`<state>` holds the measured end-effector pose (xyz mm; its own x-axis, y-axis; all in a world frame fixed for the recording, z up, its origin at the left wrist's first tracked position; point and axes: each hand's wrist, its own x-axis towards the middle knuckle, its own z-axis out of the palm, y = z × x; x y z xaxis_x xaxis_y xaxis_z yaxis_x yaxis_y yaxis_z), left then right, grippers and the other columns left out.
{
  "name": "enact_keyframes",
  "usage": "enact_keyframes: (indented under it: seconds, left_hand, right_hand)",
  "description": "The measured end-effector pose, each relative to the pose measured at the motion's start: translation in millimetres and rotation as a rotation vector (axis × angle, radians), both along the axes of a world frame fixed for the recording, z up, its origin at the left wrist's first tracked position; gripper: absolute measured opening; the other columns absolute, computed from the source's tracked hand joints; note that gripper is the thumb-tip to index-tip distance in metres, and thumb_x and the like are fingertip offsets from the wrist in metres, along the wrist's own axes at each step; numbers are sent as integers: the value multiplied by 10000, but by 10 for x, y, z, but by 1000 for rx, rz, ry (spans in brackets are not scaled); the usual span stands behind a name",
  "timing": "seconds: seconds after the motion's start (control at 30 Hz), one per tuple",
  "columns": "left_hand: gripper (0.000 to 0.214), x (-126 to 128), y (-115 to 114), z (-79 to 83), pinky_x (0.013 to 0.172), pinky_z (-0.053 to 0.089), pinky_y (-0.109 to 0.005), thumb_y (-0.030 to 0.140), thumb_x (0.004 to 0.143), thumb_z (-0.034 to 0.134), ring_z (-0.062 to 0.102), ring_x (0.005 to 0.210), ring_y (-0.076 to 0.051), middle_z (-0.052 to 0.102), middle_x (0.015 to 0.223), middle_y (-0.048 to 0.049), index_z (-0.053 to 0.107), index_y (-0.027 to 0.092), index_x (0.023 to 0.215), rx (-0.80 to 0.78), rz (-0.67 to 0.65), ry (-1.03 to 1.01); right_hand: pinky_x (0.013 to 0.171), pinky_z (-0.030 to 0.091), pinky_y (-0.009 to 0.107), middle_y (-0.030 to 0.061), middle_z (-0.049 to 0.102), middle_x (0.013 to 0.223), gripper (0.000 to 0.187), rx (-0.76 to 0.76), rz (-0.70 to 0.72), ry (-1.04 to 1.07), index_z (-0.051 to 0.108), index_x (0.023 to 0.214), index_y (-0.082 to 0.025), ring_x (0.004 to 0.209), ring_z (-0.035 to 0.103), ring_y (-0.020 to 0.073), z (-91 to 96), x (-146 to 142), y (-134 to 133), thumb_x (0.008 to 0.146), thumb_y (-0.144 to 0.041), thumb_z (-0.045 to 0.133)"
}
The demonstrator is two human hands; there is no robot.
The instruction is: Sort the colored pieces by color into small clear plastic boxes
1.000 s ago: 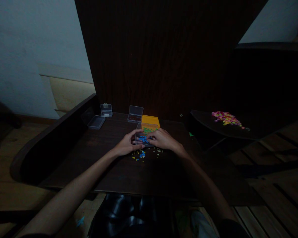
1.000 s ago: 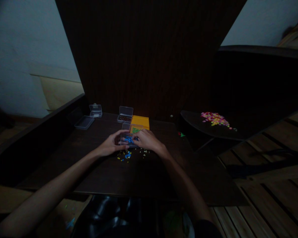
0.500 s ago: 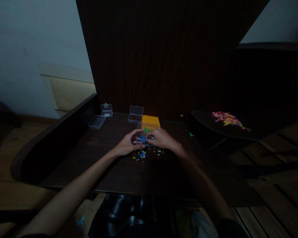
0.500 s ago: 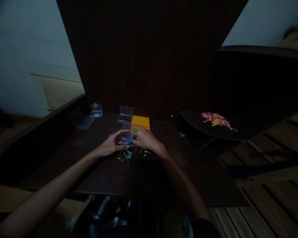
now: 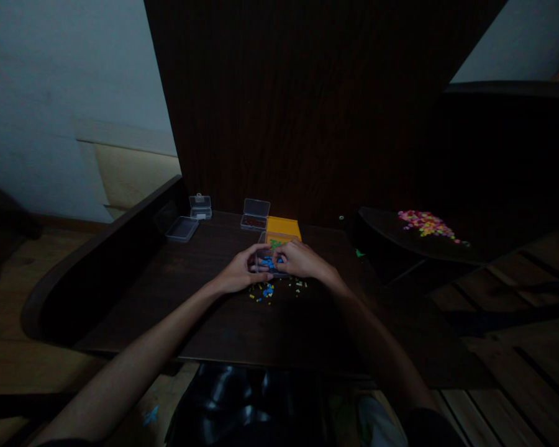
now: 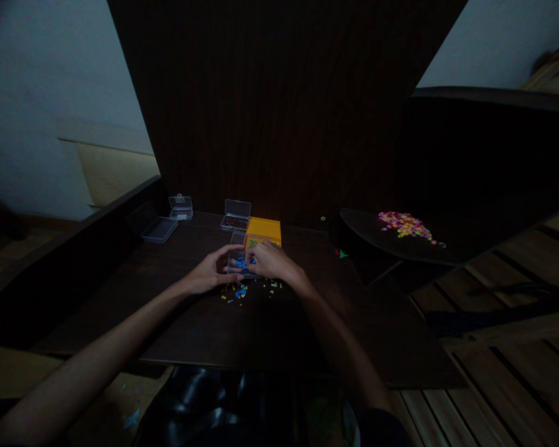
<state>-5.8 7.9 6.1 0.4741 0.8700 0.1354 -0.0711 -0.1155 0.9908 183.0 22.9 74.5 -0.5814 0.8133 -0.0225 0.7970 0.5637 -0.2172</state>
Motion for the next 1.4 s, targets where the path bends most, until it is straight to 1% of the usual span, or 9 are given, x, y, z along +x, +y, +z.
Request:
enact_keyframes:
  seconds: [0.1,0.37,0.63,0.8,1.03,1.23,1.4]
  left_hand:
    - [740,-1,-1,-1,902,519,-419,179,652,802,615,953,-175,622,1157,-115,459,157,1307,0,2,3]
    - [740,-3,7,-24,898,527,-401,193,655,809,636,966,-186,634,1146,-105,464,168,1309,3,-8,3]
    - [735,0,15,-26,923,517,-423,176,658,806,640,971,-187,638,1141,-108,463,163,1308,-13,-19,-23]
    - [742,-1,12,-10,913,517,-414,175,656,805,620,997,-187,611,1198,-124,456,161,1311,-9,-10,-27]
    - [759,0,14,-10,874,526,-393,185,647,810,613,922,-165,630,1094,-95,456,150,1316,-5,-1,-9]
    - [748,4,17,-25,891,524,-408,188,654,806,622,945,-173,623,1126,-104,452,157,1312,-6,-15,-7]
    - [731,4,13,-9,892,525,-394,174,652,805,626,958,-176,623,1135,-100,468,162,1300,-11,-9,-23]
  right_hand:
    - [600,320,232,33,665,775,161,-8,-15,17,755,905,-180,677,528,133,-23,7,16,795,-192,638]
    - [599,322,232,37,664,764,155,-3,-8,21,758,881,-175,688,537,141,-72,3,24,795,-185,630]
    - [574,302,219,18,636,729,133,-75,-7,72,741,854,-144,640,494,113,-63,20,50,754,-172,657]
    - [570,285,218,10,619,697,141,-50,-5,80,751,847,-155,625,472,107,-47,42,49,767,-162,634]
    - [598,313,228,21,643,729,170,-31,3,78,766,894,-170,648,497,121,-42,17,39,765,-169,655]
    - [576,297,221,4,614,680,129,-46,6,64,759,823,-164,615,472,108,-35,11,27,754,-149,651]
    - [571,295,221,12,624,699,145,-46,-17,71,755,853,-159,625,476,112,-48,20,54,764,-154,641]
